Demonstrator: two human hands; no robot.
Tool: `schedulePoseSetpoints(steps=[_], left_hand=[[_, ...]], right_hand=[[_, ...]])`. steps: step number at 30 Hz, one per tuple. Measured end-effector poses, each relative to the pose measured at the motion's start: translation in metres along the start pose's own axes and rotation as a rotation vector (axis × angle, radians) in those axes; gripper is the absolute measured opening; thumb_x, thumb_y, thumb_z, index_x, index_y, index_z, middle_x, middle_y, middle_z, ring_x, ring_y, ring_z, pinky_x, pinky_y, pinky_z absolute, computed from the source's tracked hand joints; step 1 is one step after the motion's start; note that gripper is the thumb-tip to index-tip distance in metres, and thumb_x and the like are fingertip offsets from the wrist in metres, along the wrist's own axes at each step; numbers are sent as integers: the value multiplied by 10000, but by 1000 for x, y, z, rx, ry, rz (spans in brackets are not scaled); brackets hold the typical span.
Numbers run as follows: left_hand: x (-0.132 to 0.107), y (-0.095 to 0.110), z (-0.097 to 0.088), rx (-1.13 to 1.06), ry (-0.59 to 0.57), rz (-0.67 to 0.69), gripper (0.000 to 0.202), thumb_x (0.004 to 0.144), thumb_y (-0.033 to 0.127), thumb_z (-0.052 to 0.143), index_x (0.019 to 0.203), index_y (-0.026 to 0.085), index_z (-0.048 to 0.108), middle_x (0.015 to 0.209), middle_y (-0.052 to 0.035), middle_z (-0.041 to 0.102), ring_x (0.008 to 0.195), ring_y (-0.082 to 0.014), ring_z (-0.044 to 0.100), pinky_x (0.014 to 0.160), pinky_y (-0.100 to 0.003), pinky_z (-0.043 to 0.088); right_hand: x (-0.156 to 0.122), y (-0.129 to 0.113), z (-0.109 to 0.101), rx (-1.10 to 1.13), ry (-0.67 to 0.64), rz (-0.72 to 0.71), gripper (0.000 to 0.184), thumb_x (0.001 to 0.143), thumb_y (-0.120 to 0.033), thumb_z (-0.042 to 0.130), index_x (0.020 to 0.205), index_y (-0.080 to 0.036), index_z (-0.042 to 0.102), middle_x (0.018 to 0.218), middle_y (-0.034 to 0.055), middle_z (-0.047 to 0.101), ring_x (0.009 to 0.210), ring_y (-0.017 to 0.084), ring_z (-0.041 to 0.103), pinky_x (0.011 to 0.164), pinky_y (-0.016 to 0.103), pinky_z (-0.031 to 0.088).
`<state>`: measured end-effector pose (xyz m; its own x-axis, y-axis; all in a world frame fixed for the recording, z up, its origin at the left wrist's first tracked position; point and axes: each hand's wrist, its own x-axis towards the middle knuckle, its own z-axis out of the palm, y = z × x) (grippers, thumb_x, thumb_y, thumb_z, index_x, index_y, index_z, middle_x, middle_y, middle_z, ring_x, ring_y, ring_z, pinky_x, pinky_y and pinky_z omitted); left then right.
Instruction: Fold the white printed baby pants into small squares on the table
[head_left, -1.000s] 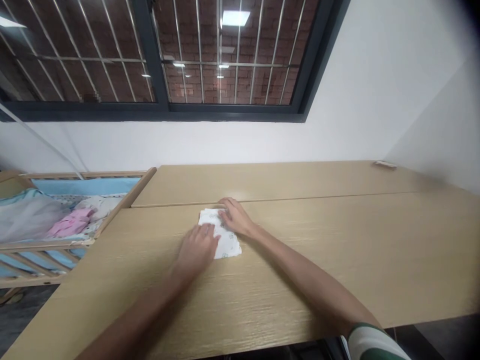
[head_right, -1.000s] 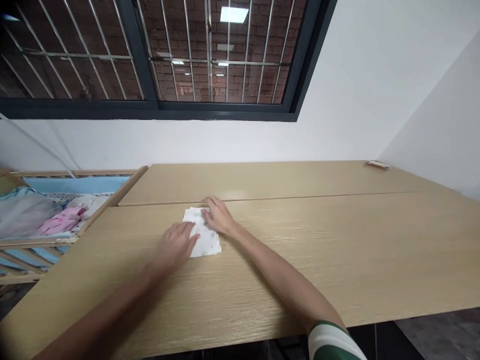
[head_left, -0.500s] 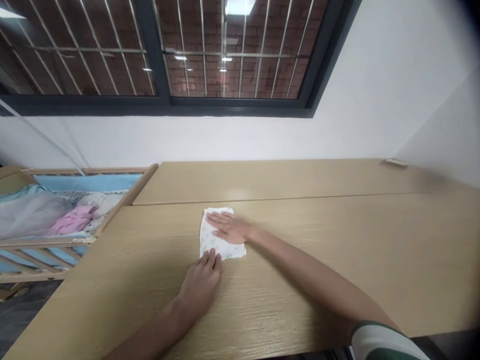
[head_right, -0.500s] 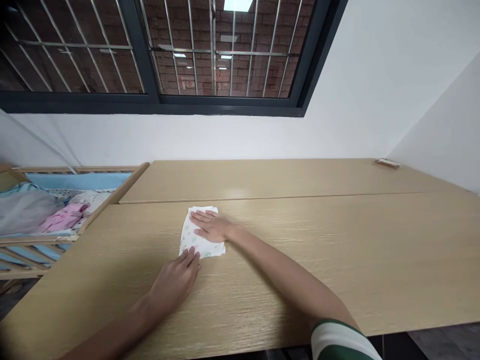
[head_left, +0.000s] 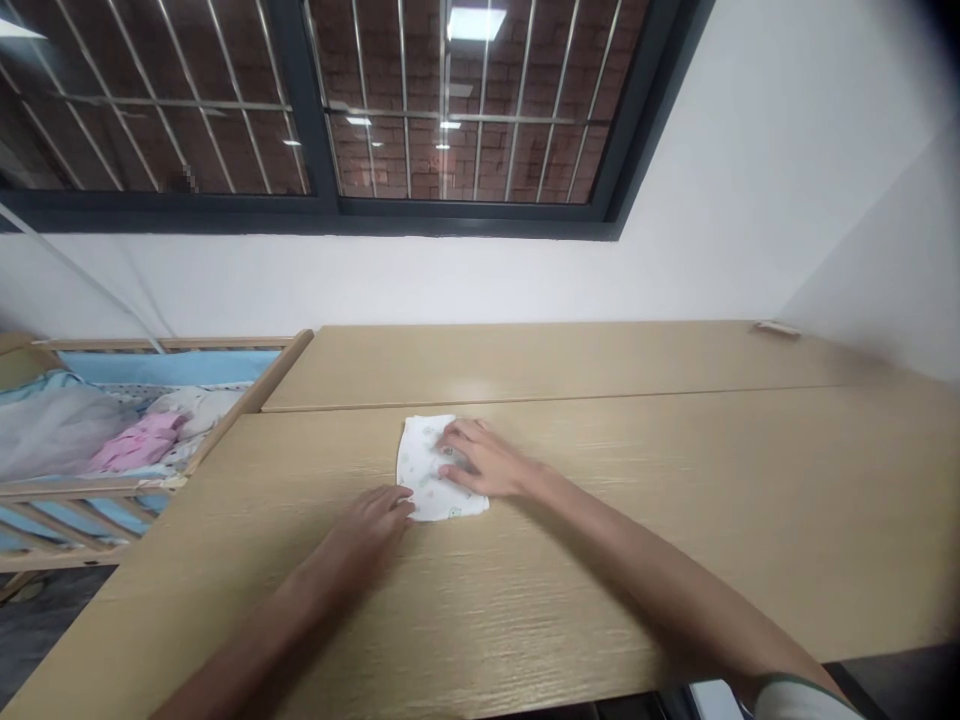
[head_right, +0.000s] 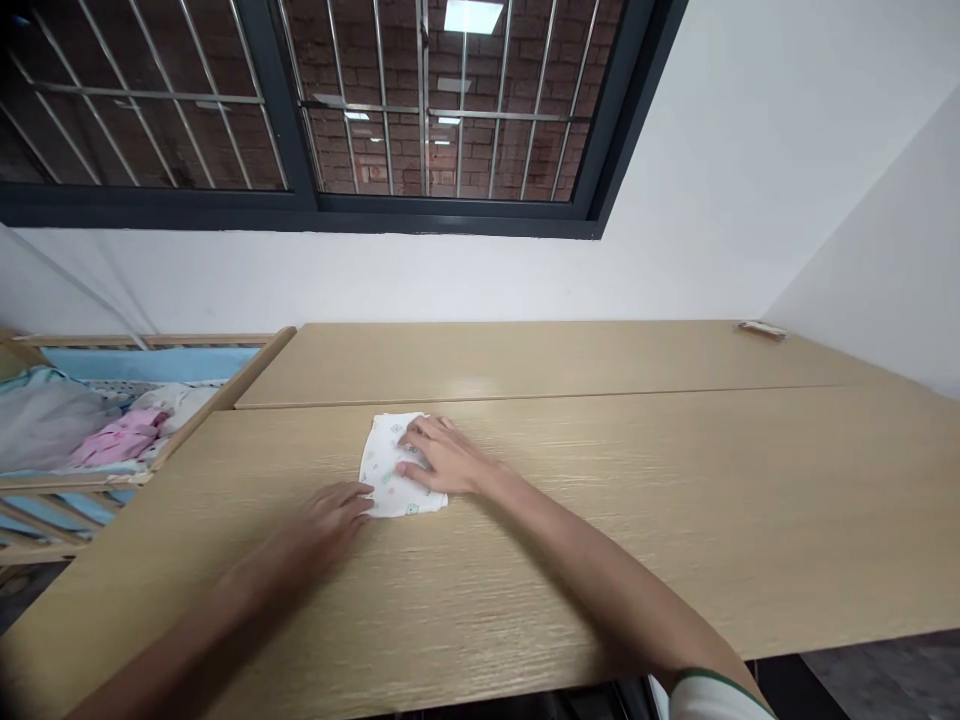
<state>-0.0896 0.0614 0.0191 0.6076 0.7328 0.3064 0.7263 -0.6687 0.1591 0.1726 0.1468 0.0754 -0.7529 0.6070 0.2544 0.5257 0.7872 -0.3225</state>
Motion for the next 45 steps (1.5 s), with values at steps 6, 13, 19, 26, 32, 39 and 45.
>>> schedulePoseSetpoints(steps=[6,13,19,26,32,39,45], left_hand=[[22,-15,-18,-284,-54,-220,323,1028,355,335,1040,207,622,1038,-86,692,979,-246,647,895,-412,521],[40,-39,-32,-651,-128,-295,472,846,539,653,1189,216,643,1257,-59,684,1145,-280,629,996,-364,483],[66,-52,-17,-563,10,-485,430,914,555,435,901,169,623,842,-62,722,785,-223,675,730,-304,506],[82,-63,11,-290,86,-638,238,913,384,478,793,203,576,791,-71,700,739,-233,635,675,-316,444],[82,-48,19,-93,237,-639,326,944,348,484,1180,145,582,1188,-191,650,1156,-330,582,972,-458,447],[85,-24,38,-64,167,-199,714,1036,529,284,1558,50,196,1603,-229,295,1512,-301,242,1195,-482,296],[67,-41,42,90,26,-222,716,1041,544,236,1581,77,192,1631,-210,234,1524,-312,206,1194,-509,283]], right_hand=[[-35,-13,-12,144,-225,58,692,831,-554,720,1407,-220,531,1279,125,625,1167,323,581,985,435,472],[-21,11,0,282,7,214,256,1016,-324,443,1143,-209,634,1015,72,711,864,224,645,799,354,502],[7,36,8,300,155,340,299,979,-441,509,1000,-178,649,824,44,683,700,194,589,671,305,470],[29,60,30,264,265,432,270,956,-397,547,1036,-157,641,845,38,679,722,174,587,690,285,483],[27,49,37,41,453,460,489,962,-363,526,1361,-83,502,1342,219,557,1241,304,532,1060,451,432],[29,27,49,-110,114,56,597,1039,-434,380,1558,-141,344,1592,157,371,1499,266,287,1234,477,199],[19,45,46,-74,52,113,671,1035,-553,361,1583,-169,311,1623,132,310,1523,274,238,1247,496,159]])
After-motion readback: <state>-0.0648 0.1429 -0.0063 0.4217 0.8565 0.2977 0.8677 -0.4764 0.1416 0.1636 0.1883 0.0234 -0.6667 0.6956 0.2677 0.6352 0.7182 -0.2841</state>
